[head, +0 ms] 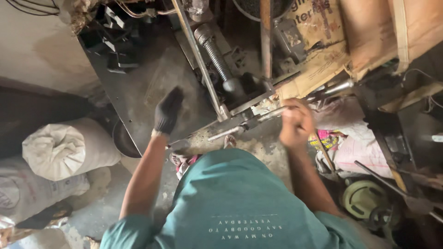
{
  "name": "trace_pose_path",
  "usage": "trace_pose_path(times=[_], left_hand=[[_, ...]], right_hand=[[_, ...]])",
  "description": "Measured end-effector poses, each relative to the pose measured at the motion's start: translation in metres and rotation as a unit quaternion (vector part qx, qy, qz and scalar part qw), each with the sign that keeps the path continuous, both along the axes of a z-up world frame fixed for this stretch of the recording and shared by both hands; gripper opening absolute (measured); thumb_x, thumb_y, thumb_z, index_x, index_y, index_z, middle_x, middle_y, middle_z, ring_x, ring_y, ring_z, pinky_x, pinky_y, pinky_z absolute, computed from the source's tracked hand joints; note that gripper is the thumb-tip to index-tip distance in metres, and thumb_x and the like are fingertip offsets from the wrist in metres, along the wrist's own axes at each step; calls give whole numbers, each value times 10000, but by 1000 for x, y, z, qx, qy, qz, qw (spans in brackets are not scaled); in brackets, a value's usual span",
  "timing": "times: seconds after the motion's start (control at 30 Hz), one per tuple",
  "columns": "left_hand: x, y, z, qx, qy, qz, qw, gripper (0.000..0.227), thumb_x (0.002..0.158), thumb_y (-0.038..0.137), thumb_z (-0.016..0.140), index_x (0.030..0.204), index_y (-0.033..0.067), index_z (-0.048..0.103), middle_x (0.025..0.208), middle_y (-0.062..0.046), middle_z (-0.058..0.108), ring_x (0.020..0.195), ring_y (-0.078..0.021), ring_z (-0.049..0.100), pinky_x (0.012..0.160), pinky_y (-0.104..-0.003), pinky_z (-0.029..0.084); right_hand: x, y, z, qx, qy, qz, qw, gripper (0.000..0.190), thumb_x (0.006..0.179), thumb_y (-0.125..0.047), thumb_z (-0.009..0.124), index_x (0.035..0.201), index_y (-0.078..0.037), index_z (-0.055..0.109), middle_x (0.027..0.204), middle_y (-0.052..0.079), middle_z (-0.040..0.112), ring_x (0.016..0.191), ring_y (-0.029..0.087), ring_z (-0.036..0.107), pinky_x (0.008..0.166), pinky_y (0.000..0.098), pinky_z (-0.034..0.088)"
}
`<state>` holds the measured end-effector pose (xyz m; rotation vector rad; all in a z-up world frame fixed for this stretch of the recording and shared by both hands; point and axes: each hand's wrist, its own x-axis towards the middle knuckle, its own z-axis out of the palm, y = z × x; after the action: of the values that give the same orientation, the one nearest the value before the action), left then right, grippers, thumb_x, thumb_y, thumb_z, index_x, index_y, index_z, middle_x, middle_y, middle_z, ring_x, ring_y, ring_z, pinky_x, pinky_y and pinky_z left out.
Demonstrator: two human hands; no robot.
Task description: The person operates a manual machine by turning a crank and handling small metal pieces. They repeatedly pick up metal pieces, place them into the machine, and turn the crank to process them.
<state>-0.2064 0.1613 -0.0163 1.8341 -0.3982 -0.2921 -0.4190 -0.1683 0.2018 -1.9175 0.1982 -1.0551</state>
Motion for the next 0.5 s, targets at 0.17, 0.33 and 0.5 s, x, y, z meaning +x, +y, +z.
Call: trace_pose_path(times=[0.17,0.33,0.5], left_hand=[[-78,49,18,-228,100,103,963,427,1020,41,580,1440,-39,557,1387,-147,662,1219,-206,657,1065,-318,510],[-121,63,46,-220,160,246,930,427,1027,58,584,1440,-46,555,1310,-142,707,1139,-205,711,989,-318,571],[-119,47,58,-223,155,292,917,390,1035,60,603,1414,-32,594,1260,-147,720,1028,-190,712,893,-304,579]], right_hand=[[-35,-106,15,-351,53,-20,935,170,927,-2,690,1092,-40,698,1247,162,703,1243,380,604,1073,503,520],[-34,-182,-75,-529,76,-47,844,355,887,-143,753,1233,-173,679,1459,167,523,1407,439,366,1146,570,376],[-30,-148,-221,-169,348,-84,918,892,958,-236,695,1681,-91,192,1732,317,173,1608,457,216,1276,488,344]])
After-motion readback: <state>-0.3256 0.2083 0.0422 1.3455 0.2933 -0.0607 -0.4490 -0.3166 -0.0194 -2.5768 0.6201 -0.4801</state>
